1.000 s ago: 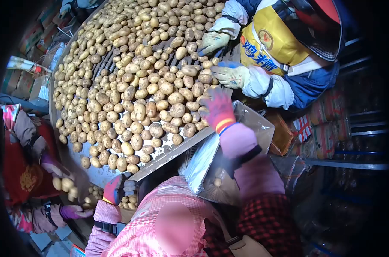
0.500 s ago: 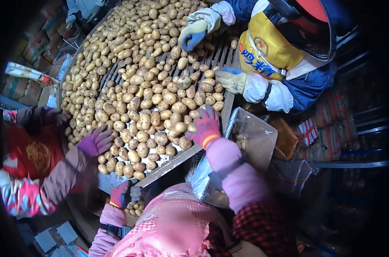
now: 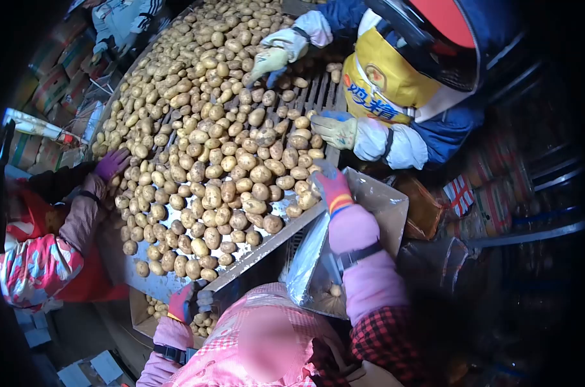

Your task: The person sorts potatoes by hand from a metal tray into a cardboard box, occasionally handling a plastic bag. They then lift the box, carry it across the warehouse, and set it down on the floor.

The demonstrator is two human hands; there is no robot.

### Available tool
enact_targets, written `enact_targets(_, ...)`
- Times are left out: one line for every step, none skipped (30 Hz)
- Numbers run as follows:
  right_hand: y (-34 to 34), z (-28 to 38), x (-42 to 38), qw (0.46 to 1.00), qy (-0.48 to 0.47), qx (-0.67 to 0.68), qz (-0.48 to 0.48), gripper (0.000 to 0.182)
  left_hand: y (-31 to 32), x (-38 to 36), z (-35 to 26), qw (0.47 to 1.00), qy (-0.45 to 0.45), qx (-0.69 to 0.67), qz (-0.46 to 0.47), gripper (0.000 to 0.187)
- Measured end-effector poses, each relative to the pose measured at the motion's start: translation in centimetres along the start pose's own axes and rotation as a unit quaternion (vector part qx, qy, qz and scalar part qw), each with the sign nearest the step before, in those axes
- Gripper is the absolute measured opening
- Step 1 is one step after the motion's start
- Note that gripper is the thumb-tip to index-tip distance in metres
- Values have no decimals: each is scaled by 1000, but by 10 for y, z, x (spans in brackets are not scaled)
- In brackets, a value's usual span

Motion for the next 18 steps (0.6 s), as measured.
enact_targets(4, 16, 22, 984, -53, -169, 18, 50, -1, 2, 3, 999, -4, -35, 27, 51)
enact_targets(9, 24, 42, 952, -29, -305, -3, 57, 1, -1, -2, 1000, 7, 9, -4, 52)
enact_targets(18, 36, 60, 900, -6, -435, -24, 65, 2, 0, -3, 1000, 8, 5, -10, 52)
enact_targets(26, 45, 77, 885, 30, -464, -37, 68, 1, 0, -3, 1000, 3, 5, -15, 53)
enact_targets(33, 52, 90, 867, 67, -491, -48, 72, 0, -1, -2, 1000, -3, 5, -20, 55)
enact_targets(42, 52, 101, 844, 90, -529, -21, 74, 0, -1, -2, 1000, 7, 12, -20, 57)
enact_targets(53, 45, 110, 818, 93, -567, 32, 75, -1, -1, -2, 1000, 11, 19, -20, 57)
enact_targets(56, 37, 123, 821, 91, -561, 56, 74, 1, -2, -4, 1000, 8, 10, -25, 57)
enact_targets(53, 29, 135, 823, 89, -555, 76, 74, 3, -4, -5, 1000, 5, 2, -25, 57)
enact_targets(43, 9, 152, 844, 51, -533, 37, 65, 1, -6, -6, 1000, 4, 0, -26, 57)
enact_targets(33, -15, 153, 841, 52, -537, 36, 65, 3, -6, -6, 1000, 3, -10, -14, 57)
enact_targets(32, -32, 145, 942, -6, -324, 94, 61, 6, -2, -7, 1000, 2, -18, 3, 57)
enact_targets(31, -30, 120, 984, 10, -122, 129, 59, 8, 1, -6, 1000, 0, -18, 11, 57)
enact_targets(31, -26, 93, 984, 38, 83, 155, 58, 4, 1, -6, 1000, 11, 3, -4, 57)
enact_targets(49, 1, 50, 944, 133, 258, 155, 58, -2, 1, -5, 999, 21, 28, -18, 57)
enact_targets(43, 15, 26, 953, 123, 253, 113, 62, -11, 6, 2, 1000, 25, 17, -5, 56)
enact_targets(37, 9, 15, 952, 136, 263, 79, 60, -12, 6, 4, 999, 19, 29, 5, 56)
enact_targets(32, 11, 2, 944, 125, 292, 91, 58, -14, 6, 6, 1000, 4, 23, 6, 55)
Point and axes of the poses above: each hand's wrist, its own x-axis towards the middle knuckle, its own y-axis out of the palm, z = x × y, the point moved 8 cm from there along x, towards the middle knuckle, and after that the axes turned 4 degrees about z, right-handed, at the moved point
